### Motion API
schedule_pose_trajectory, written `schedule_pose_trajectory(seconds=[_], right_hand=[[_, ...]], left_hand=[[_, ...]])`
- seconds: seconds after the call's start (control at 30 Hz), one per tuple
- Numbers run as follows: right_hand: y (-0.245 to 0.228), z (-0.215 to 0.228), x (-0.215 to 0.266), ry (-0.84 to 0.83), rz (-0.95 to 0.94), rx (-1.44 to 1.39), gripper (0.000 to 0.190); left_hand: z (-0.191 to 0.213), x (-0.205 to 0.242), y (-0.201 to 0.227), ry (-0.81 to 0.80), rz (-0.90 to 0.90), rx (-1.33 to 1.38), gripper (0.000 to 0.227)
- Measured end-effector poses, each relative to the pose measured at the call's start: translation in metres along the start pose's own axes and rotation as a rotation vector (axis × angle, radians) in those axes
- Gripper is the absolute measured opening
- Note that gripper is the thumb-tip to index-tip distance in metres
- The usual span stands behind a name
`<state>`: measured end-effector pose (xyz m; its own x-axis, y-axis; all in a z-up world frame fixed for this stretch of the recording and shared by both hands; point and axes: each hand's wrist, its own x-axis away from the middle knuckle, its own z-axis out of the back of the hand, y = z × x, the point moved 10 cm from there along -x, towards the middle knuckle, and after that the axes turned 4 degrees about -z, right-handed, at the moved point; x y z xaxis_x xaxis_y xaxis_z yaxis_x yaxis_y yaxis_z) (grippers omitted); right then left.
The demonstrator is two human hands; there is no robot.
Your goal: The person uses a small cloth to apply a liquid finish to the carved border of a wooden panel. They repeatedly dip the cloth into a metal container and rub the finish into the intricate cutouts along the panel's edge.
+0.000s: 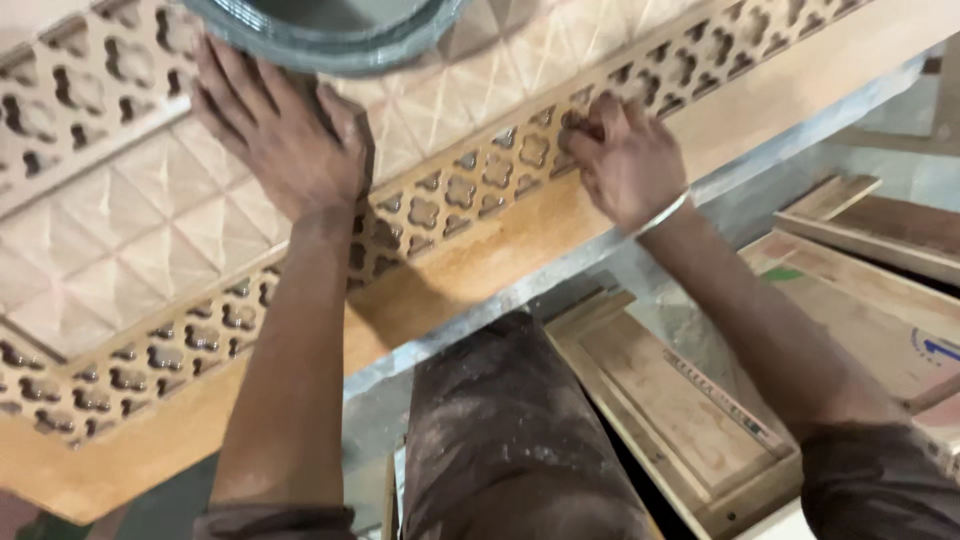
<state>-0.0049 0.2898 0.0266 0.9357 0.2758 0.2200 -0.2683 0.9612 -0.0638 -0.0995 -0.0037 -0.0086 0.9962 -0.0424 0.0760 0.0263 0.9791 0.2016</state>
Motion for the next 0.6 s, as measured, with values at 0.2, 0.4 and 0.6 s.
schedule_pose_trajectory(seconds=[0.2, 0.4, 0.6], right_hand=[[0.003, 0.007, -0.001, 0.047, 0.106, 0.098, 0.032], [0.011, 0.002, -0.004, -0.071, -0.038, -0.006, 0.025], [0.048, 0.029, -0.003, -0.038, -0.189, 0.044, 0.032]], left_hand=[[0.004, 0.002, 0.006, -0.009, -0.010, 0.032, 0.069], [0.007, -0.001, 0.004, -0.017, 0.004, 0.045, 0.069], [0.011, -0.001, 0.008, 0.005, -0.014, 0.051, 0.068]])
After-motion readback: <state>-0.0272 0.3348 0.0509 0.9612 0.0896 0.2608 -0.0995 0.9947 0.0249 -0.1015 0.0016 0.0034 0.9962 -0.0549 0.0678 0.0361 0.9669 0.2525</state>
